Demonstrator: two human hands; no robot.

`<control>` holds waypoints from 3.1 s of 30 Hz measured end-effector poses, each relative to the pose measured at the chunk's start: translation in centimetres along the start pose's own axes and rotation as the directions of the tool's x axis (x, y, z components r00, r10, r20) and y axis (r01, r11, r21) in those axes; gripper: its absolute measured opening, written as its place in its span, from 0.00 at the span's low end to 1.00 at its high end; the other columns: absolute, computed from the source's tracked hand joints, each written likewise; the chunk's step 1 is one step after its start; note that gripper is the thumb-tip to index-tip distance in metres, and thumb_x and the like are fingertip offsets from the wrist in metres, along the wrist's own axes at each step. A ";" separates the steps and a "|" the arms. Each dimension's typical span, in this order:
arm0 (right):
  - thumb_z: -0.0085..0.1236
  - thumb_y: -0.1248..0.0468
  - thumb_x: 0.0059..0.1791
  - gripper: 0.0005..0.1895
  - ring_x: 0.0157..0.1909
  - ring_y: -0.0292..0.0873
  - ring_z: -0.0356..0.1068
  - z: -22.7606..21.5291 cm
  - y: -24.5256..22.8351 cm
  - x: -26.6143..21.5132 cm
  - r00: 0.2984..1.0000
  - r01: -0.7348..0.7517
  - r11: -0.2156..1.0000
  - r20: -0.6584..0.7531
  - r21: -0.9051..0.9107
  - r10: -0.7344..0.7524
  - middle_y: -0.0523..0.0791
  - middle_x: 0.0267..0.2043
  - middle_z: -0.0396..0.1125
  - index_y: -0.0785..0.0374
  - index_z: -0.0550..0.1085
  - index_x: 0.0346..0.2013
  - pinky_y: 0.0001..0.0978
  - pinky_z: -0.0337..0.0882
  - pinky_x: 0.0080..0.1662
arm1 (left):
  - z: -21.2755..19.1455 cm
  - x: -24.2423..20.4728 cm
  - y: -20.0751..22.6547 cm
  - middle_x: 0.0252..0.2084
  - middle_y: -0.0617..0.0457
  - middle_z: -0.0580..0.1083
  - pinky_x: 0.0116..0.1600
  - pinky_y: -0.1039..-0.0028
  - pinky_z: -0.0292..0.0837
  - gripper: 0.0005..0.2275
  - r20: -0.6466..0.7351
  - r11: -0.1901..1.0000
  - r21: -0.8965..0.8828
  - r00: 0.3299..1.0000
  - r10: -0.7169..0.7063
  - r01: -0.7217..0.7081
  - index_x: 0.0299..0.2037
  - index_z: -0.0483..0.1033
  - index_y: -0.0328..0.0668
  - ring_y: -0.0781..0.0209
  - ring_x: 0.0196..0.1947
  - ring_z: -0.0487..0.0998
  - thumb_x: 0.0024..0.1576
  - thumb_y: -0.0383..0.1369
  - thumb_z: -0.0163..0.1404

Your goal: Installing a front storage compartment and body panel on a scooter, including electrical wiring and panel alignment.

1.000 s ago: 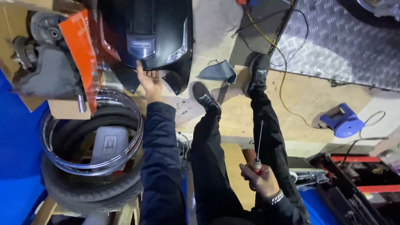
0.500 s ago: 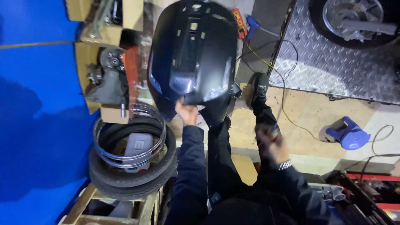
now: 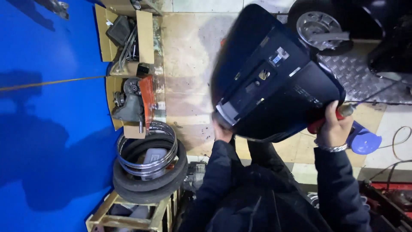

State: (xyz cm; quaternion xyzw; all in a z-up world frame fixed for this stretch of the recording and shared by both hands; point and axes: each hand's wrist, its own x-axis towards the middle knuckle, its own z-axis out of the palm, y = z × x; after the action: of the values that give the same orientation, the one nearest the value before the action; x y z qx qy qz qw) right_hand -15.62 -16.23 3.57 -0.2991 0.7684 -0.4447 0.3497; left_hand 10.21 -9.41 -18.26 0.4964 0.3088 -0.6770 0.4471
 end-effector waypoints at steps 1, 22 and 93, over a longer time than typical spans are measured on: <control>0.49 0.58 0.65 0.28 0.14 0.39 0.58 -0.9 1.4 0.5 1.000 0.000 1.000 0.010 0.006 0.000 0.46 0.14 0.58 0.57 0.61 0.20 0.27 0.53 0.20 | -5.3 3.4 -1.4 0.70 0.43 0.66 0.63 0.54 0.68 0.46 -0.002 1.000 -0.004 1.000 0.010 -0.010 0.72 0.61 0.52 0.42 0.66 0.67 0.45 0.67 0.46; 0.62 0.57 0.68 0.26 0.32 0.45 0.69 -19.3 13.7 5.5 0.956 0.212 0.849 -0.079 -0.484 -0.284 0.46 0.24 0.63 0.63 0.69 0.28 0.43 0.63 0.38 | -10.4 2.2 3.7 0.36 0.51 0.80 0.29 0.76 0.72 0.12 -0.201 0.800 0.575 0.918 0.341 -0.171 0.48 0.80 0.47 0.61 0.27 0.80 0.63 0.39 0.45; 0.39 0.47 0.60 0.24 0.27 0.42 0.60 -1.9 -12.9 12.7 0.343 0.484 0.797 -0.916 0.362 0.208 0.49 0.24 0.61 0.62 0.71 0.32 0.38 0.60 0.44 | 75.7 -2.7 -13.8 0.13 0.52 0.53 0.33 0.67 0.66 0.21 0.648 0.339 0.718 0.406 -0.645 -0.608 0.12 0.56 0.48 0.57 0.17 0.55 0.63 0.29 0.35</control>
State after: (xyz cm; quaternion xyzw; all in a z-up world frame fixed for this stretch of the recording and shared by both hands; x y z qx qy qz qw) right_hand -22.54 -30.64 12.35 0.0614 0.6192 -0.7740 -0.1176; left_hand -32.06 -68.15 7.92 0.1864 -0.4370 -0.8678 0.1455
